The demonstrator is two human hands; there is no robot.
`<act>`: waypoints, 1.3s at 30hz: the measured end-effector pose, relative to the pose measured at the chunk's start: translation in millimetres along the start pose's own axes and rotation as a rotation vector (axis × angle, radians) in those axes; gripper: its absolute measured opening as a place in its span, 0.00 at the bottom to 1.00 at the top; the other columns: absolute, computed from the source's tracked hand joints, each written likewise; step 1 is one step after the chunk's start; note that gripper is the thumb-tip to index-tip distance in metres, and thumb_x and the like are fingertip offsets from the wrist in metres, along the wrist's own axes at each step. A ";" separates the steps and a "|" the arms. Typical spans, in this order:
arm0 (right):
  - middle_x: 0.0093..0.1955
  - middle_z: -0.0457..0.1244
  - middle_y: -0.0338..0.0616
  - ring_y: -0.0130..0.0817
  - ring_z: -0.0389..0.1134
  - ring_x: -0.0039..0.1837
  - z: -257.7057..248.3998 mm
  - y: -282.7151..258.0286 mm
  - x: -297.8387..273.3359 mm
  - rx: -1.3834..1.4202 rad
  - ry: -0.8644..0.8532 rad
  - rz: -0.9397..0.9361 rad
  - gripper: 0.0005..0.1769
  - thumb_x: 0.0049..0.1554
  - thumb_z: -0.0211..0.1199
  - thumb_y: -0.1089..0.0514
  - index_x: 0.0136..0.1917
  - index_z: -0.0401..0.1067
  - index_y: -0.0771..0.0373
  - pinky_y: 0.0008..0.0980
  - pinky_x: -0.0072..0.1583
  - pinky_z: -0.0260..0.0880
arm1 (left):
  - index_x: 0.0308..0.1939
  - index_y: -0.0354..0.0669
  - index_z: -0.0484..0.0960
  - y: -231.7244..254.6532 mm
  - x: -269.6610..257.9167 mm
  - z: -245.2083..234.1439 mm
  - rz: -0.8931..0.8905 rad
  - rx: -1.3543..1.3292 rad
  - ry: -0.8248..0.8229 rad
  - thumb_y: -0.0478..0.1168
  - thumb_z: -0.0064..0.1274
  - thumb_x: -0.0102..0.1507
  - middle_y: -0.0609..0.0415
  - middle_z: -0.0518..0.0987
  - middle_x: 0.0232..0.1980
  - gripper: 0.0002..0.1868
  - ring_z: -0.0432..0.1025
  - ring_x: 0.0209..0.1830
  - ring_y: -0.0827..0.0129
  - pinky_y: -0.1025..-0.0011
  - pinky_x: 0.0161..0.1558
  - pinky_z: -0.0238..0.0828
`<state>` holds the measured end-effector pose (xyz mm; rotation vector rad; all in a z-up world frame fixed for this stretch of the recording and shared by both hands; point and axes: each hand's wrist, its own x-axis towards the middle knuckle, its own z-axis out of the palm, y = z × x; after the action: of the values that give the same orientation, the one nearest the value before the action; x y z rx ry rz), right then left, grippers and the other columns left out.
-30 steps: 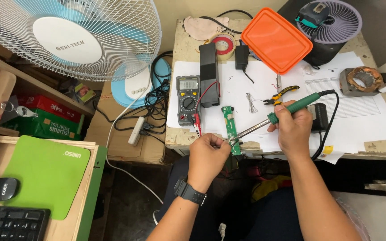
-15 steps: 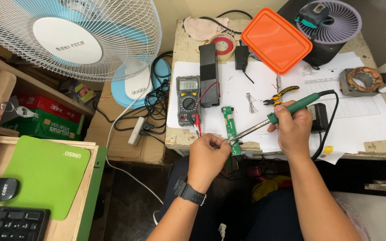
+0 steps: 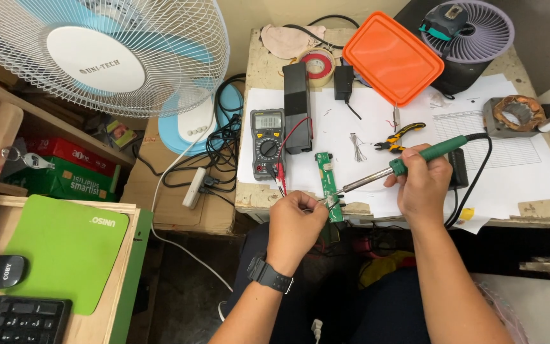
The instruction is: The person uses a soldering iron to work on a green circuit board, then sets the tool down and manipulates the board with both hands. They pick up a black power adapter and connect its cable to the board, continuing to adjust the connections.
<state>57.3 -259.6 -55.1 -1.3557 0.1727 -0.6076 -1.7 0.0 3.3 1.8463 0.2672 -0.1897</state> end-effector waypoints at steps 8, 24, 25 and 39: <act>0.30 0.59 0.42 0.25 0.59 0.29 1.8 -7.0 -4.3 0.010 0.014 0.013 0.13 0.69 0.67 0.58 0.43 0.73 0.62 0.33 0.30 0.79 | 0.35 0.33 0.92 -5.7 1.8 2.5 -0.005 0.021 0.008 0.37 0.65 0.60 0.42 0.89 0.30 0.08 0.86 0.29 0.64 0.69 0.31 0.78; 0.30 0.60 0.44 0.25 0.58 0.29 -1.0 0.8 -4.7 0.047 0.025 0.001 0.12 0.69 0.67 0.59 0.42 0.72 0.62 0.34 0.30 0.79 | 0.33 0.32 0.91 -8.7 0.2 0.8 0.017 0.002 0.006 0.34 0.62 0.59 0.45 0.85 0.25 0.07 0.82 0.26 0.69 0.71 0.30 0.76; 0.30 0.60 0.44 0.25 0.58 0.29 -0.9 0.5 -5.0 0.047 0.026 0.001 0.12 0.69 0.67 0.59 0.42 0.72 0.62 0.34 0.30 0.79 | 0.33 0.32 0.91 -9.2 -0.2 1.1 0.018 0.002 0.005 0.34 0.62 0.59 0.45 0.85 0.25 0.07 0.82 0.26 0.69 0.71 0.30 0.76; 0.30 0.60 0.43 0.26 0.59 0.29 0.6 -6.0 -7.0 0.090 0.063 0.010 0.11 0.68 0.66 0.58 0.43 0.71 0.60 0.35 0.30 0.79 | 0.34 0.33 0.90 -17.1 -2.4 5.5 0.058 -0.016 0.037 0.34 0.63 0.61 0.40 0.86 0.26 0.06 0.81 0.25 0.66 0.69 0.27 0.74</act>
<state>49.9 -256.1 -50.9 -1.2492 0.2011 -0.6431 -8.7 -0.8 -13.4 1.8405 0.2399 -0.1126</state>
